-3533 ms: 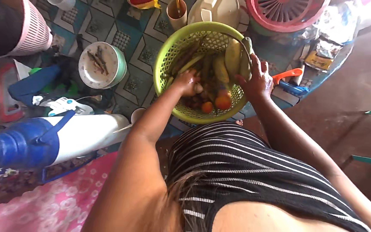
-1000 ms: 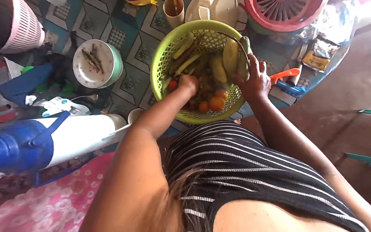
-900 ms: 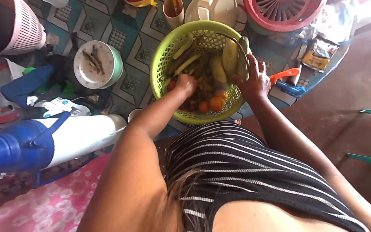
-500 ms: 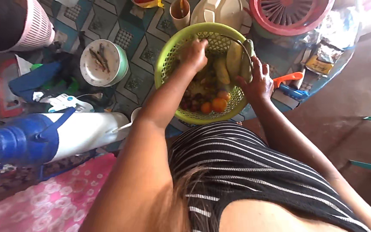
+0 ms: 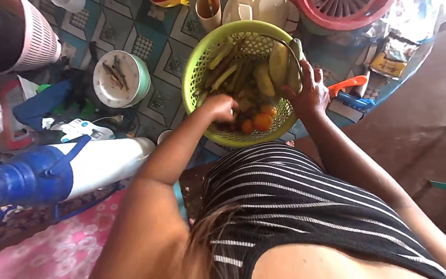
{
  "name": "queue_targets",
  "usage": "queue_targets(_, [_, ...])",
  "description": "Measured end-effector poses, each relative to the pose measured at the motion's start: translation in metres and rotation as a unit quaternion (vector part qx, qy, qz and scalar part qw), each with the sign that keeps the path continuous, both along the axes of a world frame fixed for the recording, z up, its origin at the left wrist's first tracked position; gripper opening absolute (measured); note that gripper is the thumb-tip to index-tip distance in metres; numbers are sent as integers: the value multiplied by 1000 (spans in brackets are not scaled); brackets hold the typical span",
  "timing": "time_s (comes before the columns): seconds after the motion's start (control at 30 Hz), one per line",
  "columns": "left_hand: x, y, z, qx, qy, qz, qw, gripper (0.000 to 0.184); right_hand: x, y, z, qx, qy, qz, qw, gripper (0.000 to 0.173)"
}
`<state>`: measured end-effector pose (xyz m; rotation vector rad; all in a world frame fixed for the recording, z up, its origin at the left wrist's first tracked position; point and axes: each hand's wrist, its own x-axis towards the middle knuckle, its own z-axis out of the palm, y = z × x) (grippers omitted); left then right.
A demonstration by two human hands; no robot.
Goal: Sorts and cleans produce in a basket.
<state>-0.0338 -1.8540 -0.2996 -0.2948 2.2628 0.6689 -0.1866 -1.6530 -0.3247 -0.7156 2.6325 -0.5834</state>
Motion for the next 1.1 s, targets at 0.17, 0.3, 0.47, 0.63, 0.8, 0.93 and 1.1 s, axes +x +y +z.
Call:
queue_targets(0.17, [12, 5, -5, -8, -35, 25, 999, 28, 0, -1, 1, 3, 3, 5, 1000, 75])
queue_targets(0.3, [-1, 24, -14, -162, -54, 20, 985, 17, 1, -2, 2, 4, 10, 4, 1000, 75])
queue_targets(0.47, [-6, 48, -22, -183, -85, 16, 979, 25, 3, -2, 1, 7, 16, -5, 1000, 76])
queue_targets(0.63, [-4, 31, -21, -176, -80, 19, 981, 21, 2, 0, 0, -4, 4, 0, 1000, 75])
queue_targets(0.8, [-13, -18, 4, -9, 13, 152, 988, 28, 0, 1, -2, -13, 6, 1, 1000, 73])
queue_targets(0.93, [-49, -40, 31, 25, 32, 231, 972, 33, 2, 0, 0, -13, 4, -2, 1000, 74])
queue_targets(1.1, [-104, -39, 10, -133, 107, 224, 960, 33, 2, 0, -1, -6, 11, -7, 1000, 75])
